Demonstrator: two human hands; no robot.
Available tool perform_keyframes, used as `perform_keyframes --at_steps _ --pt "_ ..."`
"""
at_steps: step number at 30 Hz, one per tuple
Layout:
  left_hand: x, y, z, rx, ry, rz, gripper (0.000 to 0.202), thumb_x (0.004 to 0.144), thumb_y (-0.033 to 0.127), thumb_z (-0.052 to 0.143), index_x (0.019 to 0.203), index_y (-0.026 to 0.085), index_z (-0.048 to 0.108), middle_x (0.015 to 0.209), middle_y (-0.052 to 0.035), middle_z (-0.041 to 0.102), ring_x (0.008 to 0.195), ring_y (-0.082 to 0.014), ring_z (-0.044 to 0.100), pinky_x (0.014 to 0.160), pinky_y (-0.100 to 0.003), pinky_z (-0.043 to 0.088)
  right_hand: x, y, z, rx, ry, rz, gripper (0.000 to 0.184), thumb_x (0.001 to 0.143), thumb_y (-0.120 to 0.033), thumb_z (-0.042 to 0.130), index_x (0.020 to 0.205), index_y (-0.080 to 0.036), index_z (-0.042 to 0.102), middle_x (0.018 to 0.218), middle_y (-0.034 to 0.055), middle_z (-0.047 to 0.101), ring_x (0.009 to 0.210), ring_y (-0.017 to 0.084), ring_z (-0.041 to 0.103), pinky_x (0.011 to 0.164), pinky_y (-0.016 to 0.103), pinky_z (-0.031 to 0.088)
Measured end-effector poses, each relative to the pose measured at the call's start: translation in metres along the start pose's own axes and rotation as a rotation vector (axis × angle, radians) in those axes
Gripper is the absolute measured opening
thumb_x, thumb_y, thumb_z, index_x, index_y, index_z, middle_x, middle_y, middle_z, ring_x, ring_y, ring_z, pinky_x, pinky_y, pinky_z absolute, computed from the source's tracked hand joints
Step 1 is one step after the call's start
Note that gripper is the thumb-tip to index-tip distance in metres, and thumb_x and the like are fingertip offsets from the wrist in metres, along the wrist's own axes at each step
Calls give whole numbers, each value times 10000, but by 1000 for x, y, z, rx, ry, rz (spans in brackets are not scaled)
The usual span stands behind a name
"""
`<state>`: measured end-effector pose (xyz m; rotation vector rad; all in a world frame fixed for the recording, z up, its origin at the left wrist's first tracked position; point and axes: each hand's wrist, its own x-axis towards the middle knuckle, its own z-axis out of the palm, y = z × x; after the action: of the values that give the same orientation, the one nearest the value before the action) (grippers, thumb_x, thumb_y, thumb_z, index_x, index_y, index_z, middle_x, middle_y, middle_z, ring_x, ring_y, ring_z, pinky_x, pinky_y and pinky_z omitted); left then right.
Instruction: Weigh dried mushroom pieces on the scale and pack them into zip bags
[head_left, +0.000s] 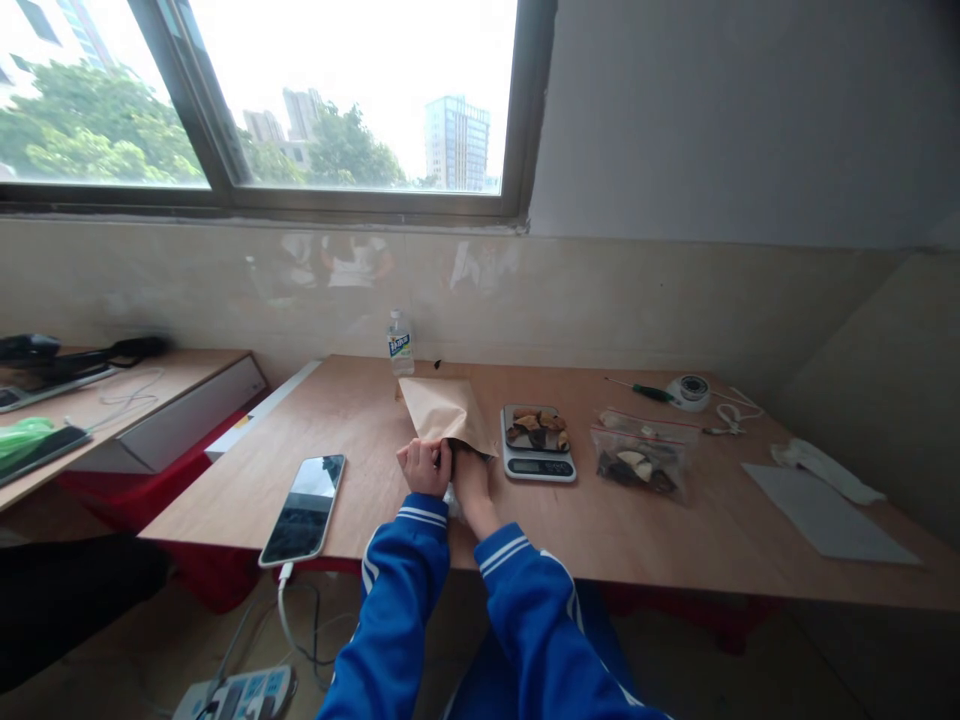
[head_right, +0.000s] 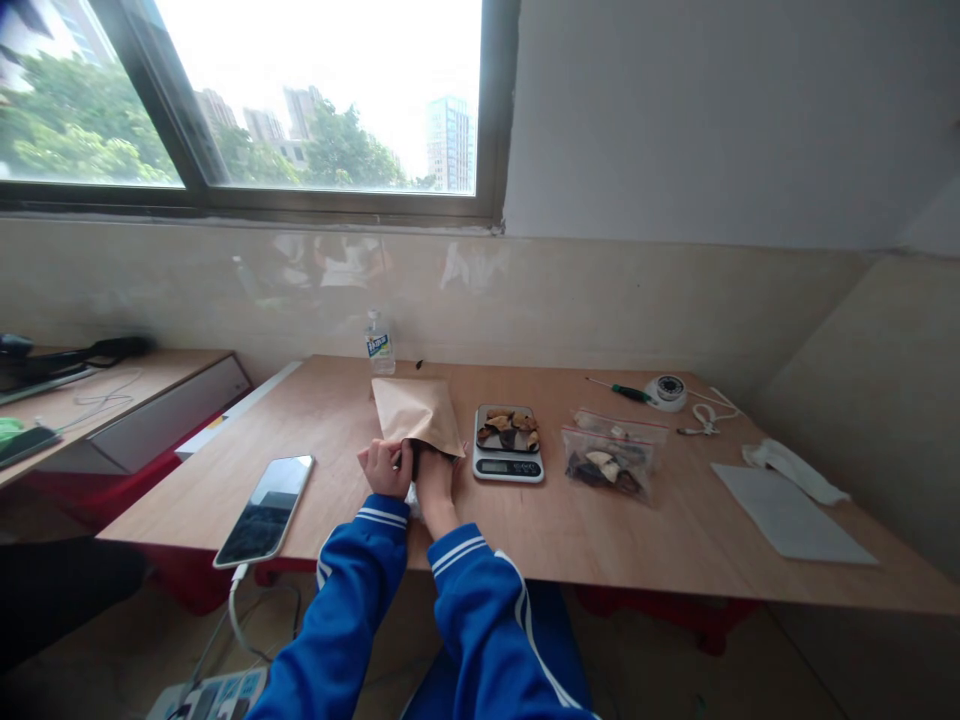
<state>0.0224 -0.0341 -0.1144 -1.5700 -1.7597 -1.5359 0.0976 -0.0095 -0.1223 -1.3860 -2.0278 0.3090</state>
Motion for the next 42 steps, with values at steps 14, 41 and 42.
perform_keyframes --at_steps 14,41,42 --pt "0 -2 0 27 82 -124 240 844 375 448 662 226 494 656 -27 574 675 -186 549 765 -361 378 -25 -5 -23 113 145 -50 330 951 -238 332 1034 -158 641 979 100 682 904 213 617 867 361 459" --pt "5 -4 2 -60 219 8 172 820 327 571 701 206 543 669 -9 593 648 -174 538 719 -337 355 -35 93 -77 -239 504 147 361 897 -226 397 1150 -236 653 930 88 541 831 213 477 756 353 368" --pt "5 -4 1 -58 219 13 169 819 324 572 700 207 542 669 -8 592 646 -173 537 718 -336 353 -38 93 -74 -223 506 129 377 891 -213 389 1178 -237 633 942 88 530 845 214 477 764 356 372"
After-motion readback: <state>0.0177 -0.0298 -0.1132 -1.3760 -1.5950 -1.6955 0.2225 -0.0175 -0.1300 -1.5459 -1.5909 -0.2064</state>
